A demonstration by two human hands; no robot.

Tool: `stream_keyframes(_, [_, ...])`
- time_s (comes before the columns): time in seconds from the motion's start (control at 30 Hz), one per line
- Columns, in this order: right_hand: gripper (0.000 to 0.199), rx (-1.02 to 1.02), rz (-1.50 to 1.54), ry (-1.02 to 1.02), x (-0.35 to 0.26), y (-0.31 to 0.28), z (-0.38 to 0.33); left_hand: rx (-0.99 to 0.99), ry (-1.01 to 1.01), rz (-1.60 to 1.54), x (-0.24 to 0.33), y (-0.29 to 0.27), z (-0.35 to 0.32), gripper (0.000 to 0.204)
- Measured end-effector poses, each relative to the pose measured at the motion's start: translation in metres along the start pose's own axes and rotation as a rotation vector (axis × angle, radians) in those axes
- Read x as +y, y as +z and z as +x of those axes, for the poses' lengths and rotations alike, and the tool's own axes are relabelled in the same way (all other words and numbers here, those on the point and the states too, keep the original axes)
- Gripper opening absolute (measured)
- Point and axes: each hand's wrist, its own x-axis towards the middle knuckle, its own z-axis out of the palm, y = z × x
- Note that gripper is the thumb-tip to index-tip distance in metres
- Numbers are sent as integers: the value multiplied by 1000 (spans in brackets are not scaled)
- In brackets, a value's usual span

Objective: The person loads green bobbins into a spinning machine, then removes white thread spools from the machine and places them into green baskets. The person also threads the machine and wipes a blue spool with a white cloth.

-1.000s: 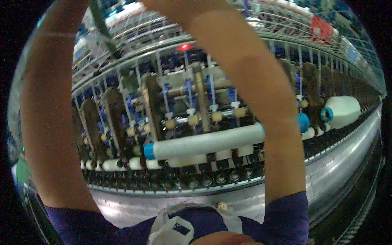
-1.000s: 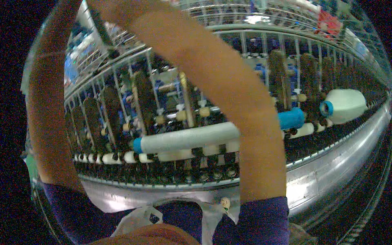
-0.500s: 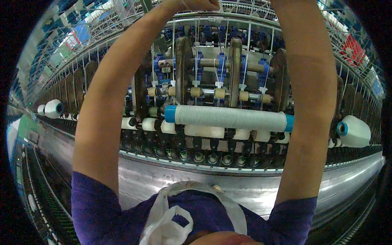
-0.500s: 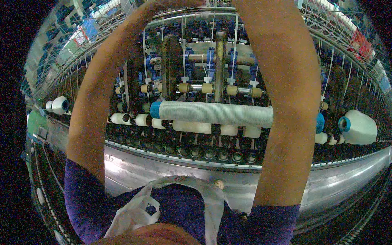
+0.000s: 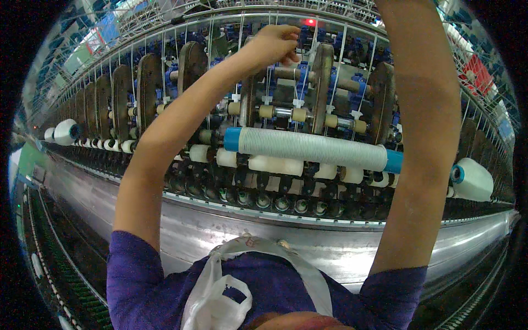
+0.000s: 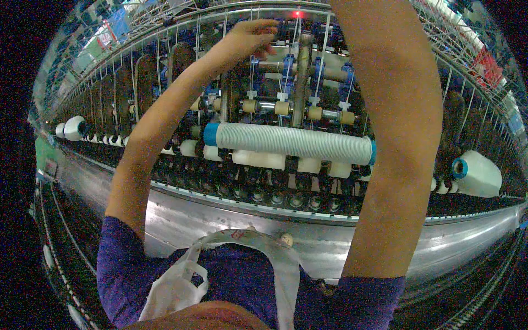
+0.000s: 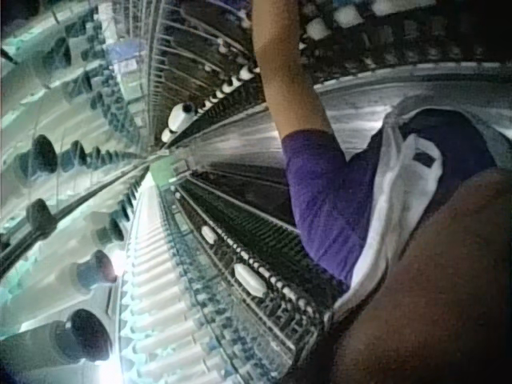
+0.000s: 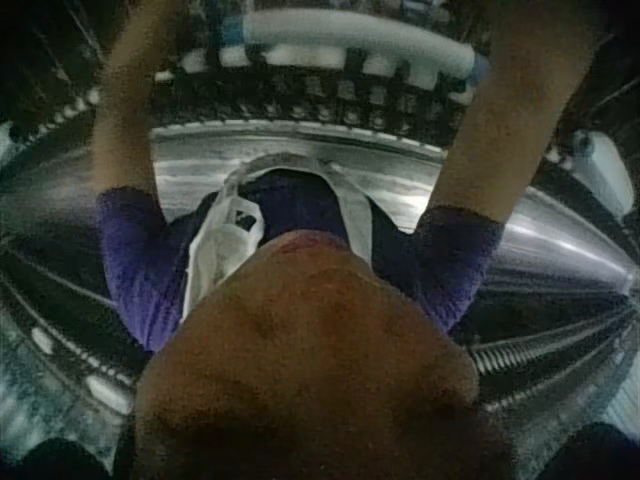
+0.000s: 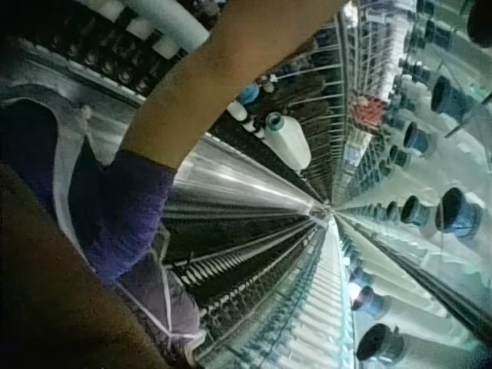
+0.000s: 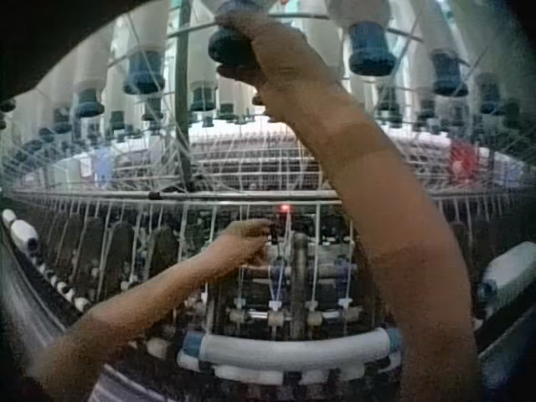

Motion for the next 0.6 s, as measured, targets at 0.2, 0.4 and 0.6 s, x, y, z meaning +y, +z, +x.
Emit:
stream_keyframes(0.2, [39,-127,-606,-51,-23,-14,-50,-11,-28,-90,-44,28,95,32])
stream_keyframes(0.4, [40,-252,-851,-172,-35,5,-63,156,-117,-436,-31,28,57,12])
stream_keyframes(0.6, [41,-438,-867,-58,-9,32,-69,-102,-246,-404,17,-4,-93,24])
